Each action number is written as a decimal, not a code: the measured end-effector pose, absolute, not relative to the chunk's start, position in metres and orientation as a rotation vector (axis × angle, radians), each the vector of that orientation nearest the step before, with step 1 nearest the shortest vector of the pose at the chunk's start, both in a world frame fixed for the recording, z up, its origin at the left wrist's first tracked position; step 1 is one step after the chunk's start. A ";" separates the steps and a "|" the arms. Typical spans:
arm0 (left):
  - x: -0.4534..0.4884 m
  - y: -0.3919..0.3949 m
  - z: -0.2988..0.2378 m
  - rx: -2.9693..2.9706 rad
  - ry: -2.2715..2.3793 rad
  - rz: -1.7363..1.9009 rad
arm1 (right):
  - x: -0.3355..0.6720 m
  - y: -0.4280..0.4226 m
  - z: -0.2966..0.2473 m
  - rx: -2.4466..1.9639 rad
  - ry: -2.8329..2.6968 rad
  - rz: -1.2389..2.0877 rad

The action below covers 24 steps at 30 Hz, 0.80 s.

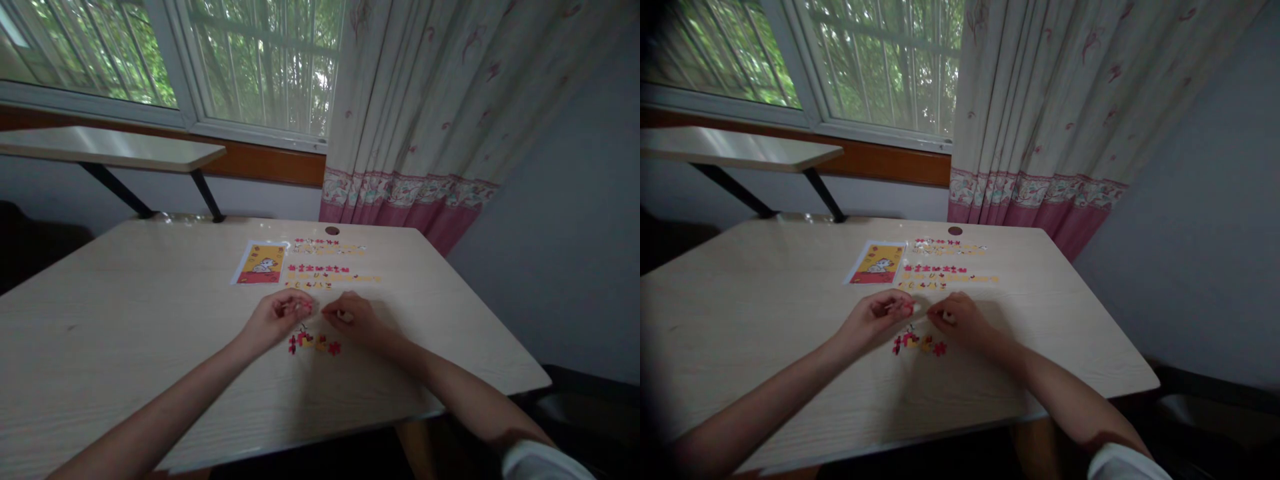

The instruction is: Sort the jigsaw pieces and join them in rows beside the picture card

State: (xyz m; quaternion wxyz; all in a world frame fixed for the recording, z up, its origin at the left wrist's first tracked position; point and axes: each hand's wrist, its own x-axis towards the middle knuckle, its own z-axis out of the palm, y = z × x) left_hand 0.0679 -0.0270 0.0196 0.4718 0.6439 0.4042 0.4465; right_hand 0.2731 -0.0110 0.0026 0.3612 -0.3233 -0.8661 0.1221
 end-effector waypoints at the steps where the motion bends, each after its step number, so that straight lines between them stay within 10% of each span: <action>1: 0.069 -0.025 0.018 1.470 0.994 1.135 | 0.271 -0.011 0.002 -0.842 -2.200 0.288; 24: 0.079 -0.024 0.014 1.136 0.989 1.119 | 0.266 -0.012 0.002 -0.831 -2.091 0.001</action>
